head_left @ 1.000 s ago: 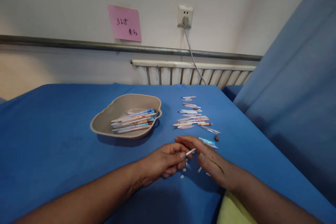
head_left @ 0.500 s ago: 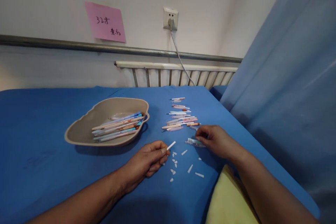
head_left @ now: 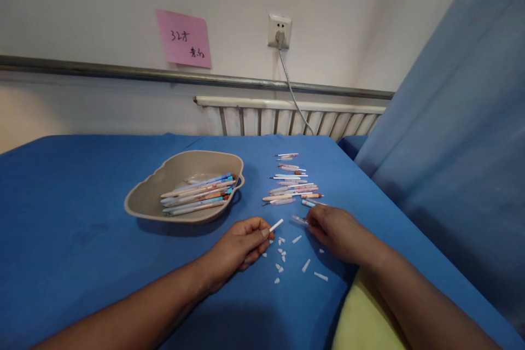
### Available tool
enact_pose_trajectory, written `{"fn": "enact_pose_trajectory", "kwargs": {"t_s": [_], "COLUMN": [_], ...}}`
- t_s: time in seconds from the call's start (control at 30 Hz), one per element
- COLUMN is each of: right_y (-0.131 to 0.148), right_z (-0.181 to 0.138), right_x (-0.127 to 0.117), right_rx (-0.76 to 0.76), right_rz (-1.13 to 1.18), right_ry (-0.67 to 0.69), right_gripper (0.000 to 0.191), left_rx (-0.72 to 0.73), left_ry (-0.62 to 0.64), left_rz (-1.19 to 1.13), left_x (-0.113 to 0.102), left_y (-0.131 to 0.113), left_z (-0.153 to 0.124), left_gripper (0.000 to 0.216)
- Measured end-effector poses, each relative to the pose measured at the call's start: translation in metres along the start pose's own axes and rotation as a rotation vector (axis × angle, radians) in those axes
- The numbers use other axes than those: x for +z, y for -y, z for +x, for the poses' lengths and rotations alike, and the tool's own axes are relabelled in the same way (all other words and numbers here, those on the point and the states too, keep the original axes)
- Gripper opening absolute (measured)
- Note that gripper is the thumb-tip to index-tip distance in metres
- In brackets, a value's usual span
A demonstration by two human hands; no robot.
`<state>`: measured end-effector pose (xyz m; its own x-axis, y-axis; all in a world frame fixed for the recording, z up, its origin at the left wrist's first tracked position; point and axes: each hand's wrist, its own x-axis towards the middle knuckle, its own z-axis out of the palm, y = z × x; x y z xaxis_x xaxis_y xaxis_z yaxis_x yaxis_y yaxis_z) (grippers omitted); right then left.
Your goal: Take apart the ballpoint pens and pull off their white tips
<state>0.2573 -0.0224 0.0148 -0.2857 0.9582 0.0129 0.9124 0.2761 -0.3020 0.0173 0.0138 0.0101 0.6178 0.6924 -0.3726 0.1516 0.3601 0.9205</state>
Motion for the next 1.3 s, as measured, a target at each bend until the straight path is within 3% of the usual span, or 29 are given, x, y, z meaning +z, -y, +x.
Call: {"fn": "enact_pose_trajectory", "kwargs": {"t_s": [0.17,0.3,0.73,0.97,1.1,1.3], "right_y": [0.008,0.011,0.009,0.025,0.027,0.023], "right_z": [0.0,-0.001,0.001,-0.001,-0.001,-0.001], "right_x": [-0.005,-0.006,-0.002,0.006,0.009,0.007], "right_rx": [-0.109,-0.188,-0.216,-0.282,-0.268,-0.252], "right_rz": [0.301,0.405,0.385,0.38,0.376,0.413], "right_ry": [-0.096,-0.149,-0.176,-0.081,-0.052,-0.043], "right_gripper": [0.009,0.014,0.017,0.016,0.015,0.014], "left_rx": [0.125,0.249,0.349,0.385,0.377,0.441], "left_ry": [-0.107,-0.123,-0.111,-0.072,-0.078,-0.066], "left_rz": [0.192,0.427,0.799,0.945,0.925,0.582], "left_x": [-0.002,-0.008,-0.007,0.003,0.007,-0.002], "left_y": [0.002,0.0,-0.003,-0.002,-0.002,0.004], "left_z": [0.002,0.002,-0.005,-0.014,-0.02,-0.011], "left_gripper": [0.031,0.029,0.026,0.017,0.038,0.029]}}
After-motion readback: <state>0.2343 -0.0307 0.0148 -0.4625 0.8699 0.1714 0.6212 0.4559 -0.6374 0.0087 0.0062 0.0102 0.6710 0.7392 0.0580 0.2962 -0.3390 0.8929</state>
